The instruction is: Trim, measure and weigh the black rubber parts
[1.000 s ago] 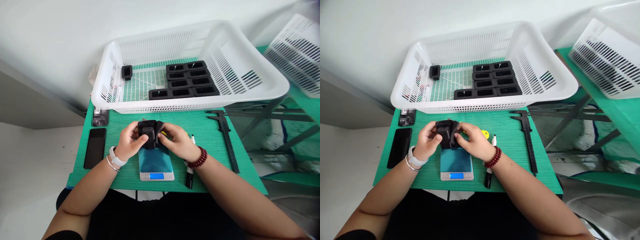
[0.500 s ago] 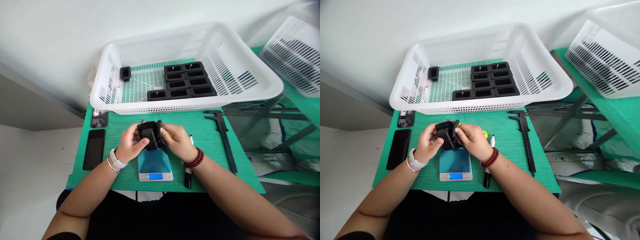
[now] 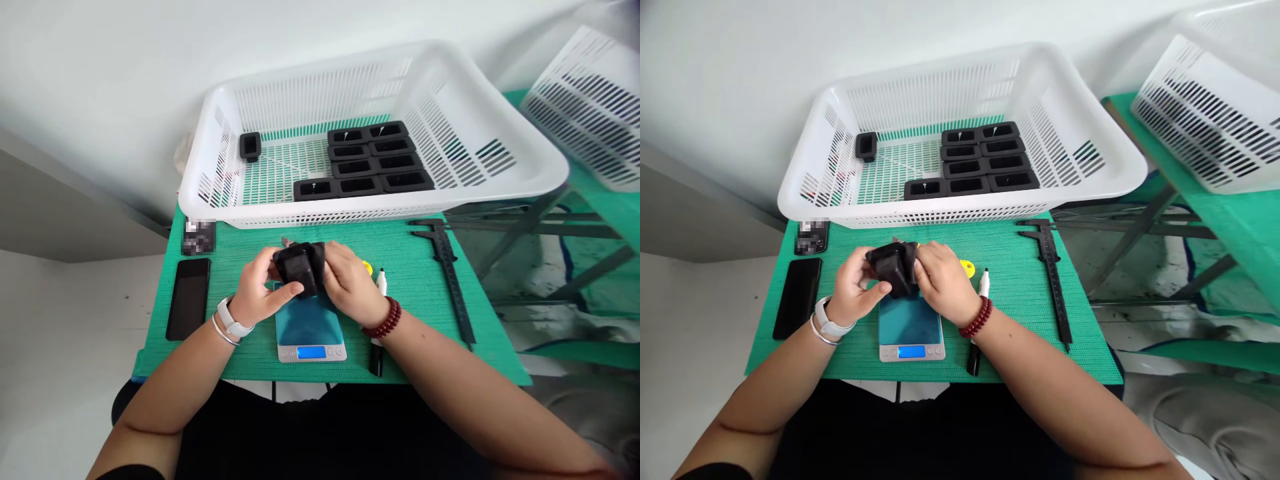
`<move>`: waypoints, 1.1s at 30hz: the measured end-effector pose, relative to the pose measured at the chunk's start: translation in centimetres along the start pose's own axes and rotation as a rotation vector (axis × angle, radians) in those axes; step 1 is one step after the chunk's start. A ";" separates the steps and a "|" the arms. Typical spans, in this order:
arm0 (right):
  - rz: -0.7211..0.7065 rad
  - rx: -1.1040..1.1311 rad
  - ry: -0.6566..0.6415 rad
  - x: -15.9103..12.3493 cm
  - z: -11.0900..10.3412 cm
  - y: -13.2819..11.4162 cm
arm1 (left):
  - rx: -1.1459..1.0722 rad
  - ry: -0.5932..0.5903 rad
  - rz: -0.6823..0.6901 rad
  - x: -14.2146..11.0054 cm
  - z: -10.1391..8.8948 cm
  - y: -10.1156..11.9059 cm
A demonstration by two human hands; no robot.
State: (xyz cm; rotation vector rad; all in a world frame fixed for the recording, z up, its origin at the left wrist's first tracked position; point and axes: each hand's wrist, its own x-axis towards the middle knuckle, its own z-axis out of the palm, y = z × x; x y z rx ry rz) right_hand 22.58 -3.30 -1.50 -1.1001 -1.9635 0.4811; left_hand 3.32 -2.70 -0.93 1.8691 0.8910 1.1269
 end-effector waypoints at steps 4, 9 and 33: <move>-0.023 0.034 0.023 0.1 -0.3 -0.3 | -0.038 -0.004 0.017 0.0 0.1 0.2; -0.053 0.109 0.052 0.3 -0.4 -0.7 | -0.145 0.028 -0.048 -0.1 0.2 -0.2; 0.206 0.405 0.032 0.5 -0.8 -0.4 | -0.122 -0.062 -0.080 0.4 -0.4 0.2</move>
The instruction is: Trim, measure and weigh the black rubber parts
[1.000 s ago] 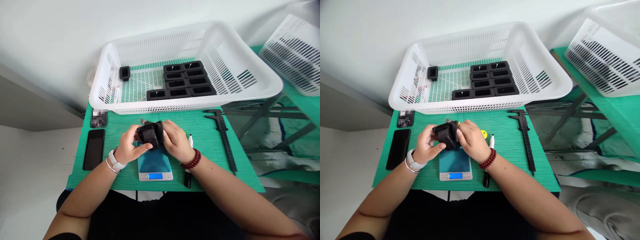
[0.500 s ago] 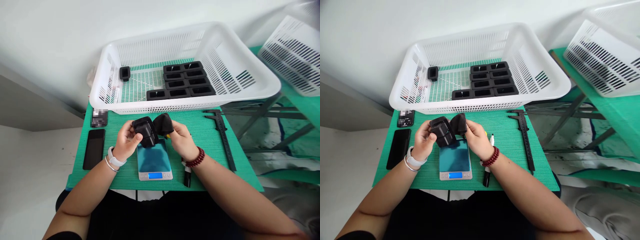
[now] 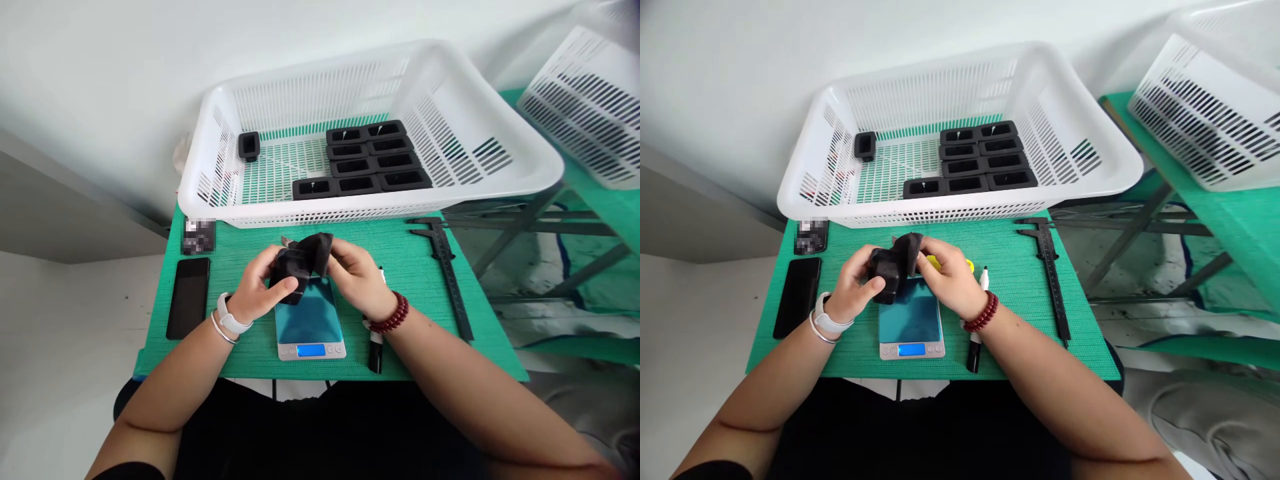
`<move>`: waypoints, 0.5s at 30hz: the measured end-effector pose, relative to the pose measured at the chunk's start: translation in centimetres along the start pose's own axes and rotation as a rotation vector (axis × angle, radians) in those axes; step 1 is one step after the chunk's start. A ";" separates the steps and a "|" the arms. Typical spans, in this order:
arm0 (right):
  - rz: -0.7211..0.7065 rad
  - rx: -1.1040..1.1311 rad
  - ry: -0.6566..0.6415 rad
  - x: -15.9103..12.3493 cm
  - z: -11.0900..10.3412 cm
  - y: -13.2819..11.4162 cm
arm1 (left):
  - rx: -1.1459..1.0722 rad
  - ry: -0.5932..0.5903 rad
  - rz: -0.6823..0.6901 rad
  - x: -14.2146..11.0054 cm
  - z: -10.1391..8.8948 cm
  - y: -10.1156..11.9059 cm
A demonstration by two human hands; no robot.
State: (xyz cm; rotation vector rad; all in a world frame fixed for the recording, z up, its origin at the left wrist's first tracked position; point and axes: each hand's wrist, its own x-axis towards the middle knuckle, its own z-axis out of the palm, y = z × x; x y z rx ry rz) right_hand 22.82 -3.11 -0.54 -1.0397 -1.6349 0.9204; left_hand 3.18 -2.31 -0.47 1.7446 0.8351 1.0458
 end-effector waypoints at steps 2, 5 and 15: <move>-0.044 -0.034 0.002 0.0 0.0 0.0 | 0.014 -0.029 0.002 0.0 -0.1 0.0; -0.067 -0.040 0.009 -0.2 0.0 -0.1 | 0.065 -0.091 0.006 0.1 -0.2 0.0; -0.232 -0.284 -0.034 -0.4 0.0 0.1 | 0.204 -0.187 0.009 0.0 0.4 0.6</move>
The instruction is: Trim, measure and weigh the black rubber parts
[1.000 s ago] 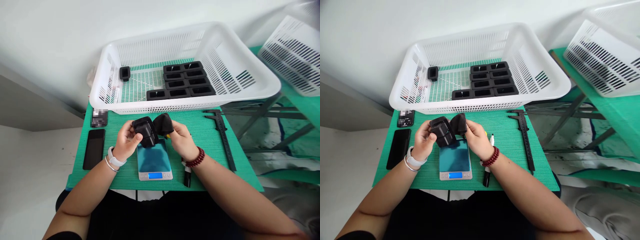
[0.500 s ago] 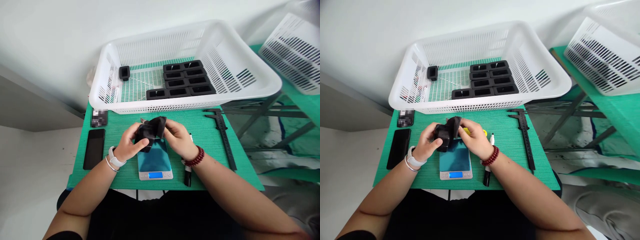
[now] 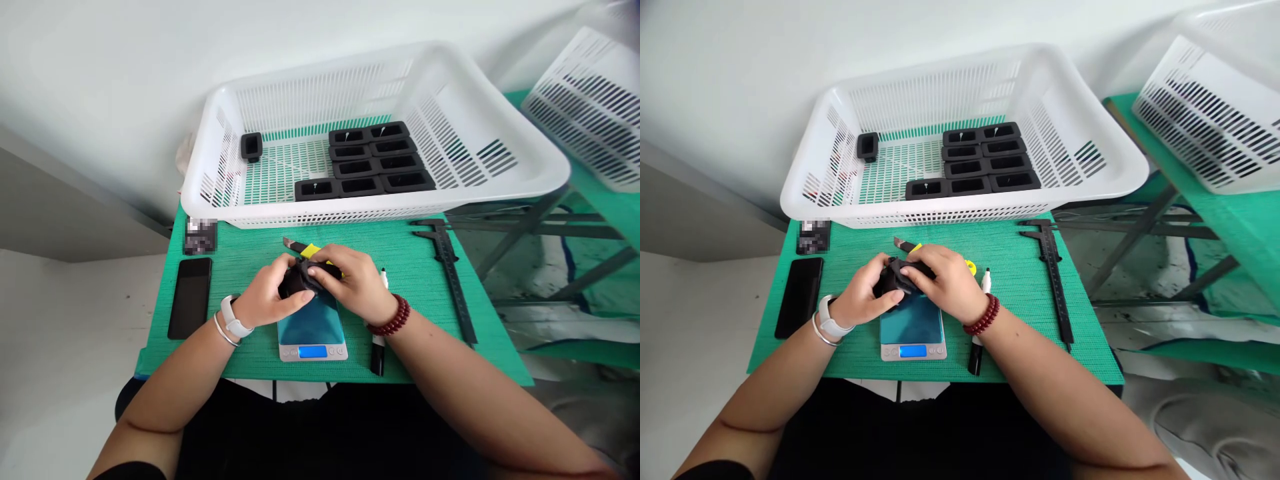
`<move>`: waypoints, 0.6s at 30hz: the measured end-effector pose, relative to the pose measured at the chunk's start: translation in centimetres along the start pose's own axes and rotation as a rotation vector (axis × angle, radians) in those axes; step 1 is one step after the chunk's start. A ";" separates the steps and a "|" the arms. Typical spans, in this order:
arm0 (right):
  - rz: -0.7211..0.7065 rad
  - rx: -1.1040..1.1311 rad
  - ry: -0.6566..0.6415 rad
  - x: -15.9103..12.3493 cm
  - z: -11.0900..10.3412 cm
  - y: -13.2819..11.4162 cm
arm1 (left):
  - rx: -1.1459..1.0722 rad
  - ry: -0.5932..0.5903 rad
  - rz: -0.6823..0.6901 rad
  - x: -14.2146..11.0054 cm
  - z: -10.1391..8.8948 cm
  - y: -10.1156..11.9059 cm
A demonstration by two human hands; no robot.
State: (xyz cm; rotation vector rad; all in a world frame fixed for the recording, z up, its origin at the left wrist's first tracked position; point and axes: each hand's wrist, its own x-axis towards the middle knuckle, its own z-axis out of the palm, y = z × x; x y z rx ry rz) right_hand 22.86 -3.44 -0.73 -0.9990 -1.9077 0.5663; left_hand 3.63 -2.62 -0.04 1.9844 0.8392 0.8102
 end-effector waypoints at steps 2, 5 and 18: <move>-0.017 -0.033 -0.014 0.0 0.0 0.0 | -0.026 0.017 -0.035 0.0 0.1 0.0; -0.013 0.000 -0.056 0.1 0.0 -0.1 | -0.044 0.028 -0.075 0.0 0.0 0.0; -0.061 -0.129 -0.038 -0.1 0.1 0.1 | -0.076 -0.052 -0.092 -0.1 0.0 0.2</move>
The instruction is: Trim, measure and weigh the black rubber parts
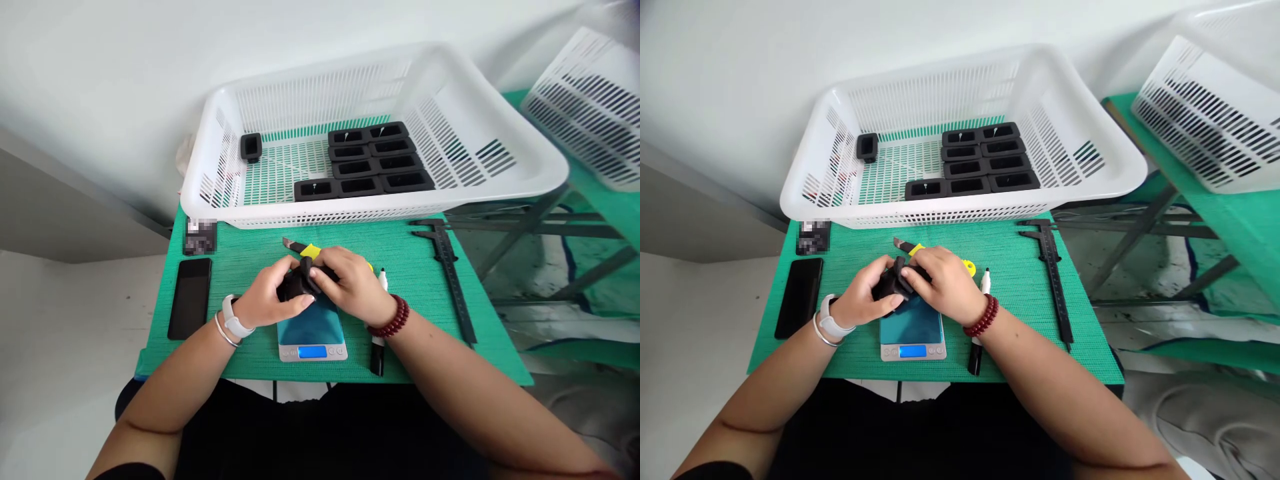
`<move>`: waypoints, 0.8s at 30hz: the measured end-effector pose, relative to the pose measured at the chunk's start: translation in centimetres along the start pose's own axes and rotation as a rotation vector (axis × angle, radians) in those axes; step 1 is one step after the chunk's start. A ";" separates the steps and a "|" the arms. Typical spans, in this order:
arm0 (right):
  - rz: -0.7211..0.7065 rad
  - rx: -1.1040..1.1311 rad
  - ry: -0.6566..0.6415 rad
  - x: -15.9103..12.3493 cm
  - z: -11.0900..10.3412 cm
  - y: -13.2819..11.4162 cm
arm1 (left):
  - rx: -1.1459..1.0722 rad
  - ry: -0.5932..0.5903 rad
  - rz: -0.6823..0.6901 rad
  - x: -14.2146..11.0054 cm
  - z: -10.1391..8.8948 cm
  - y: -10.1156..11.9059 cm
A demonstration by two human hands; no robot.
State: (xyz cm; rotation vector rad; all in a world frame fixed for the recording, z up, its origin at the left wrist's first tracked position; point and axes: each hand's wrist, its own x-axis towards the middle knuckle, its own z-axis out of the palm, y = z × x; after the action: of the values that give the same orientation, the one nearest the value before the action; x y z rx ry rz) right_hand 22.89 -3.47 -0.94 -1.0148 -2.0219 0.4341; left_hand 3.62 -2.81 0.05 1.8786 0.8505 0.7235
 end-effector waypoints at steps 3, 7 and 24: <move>0.021 -0.002 -0.005 0.0 0.0 -0.1 | -0.052 -0.004 -0.027 0.0 0.1 0.0; 0.070 0.098 -0.075 0.3 -0.3 -0.2 | -0.160 -0.013 -0.115 0.0 -0.1 -0.3; 0.157 0.131 0.001 0.1 0.0 -0.3 | -0.195 0.005 0.060 0.5 0.2 -0.1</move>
State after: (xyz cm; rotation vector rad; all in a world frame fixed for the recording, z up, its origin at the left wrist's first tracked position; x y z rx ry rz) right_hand 22.68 -3.58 -0.67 -1.0950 -1.8932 0.6409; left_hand 4.02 -2.51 -0.07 1.7342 0.7032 0.8187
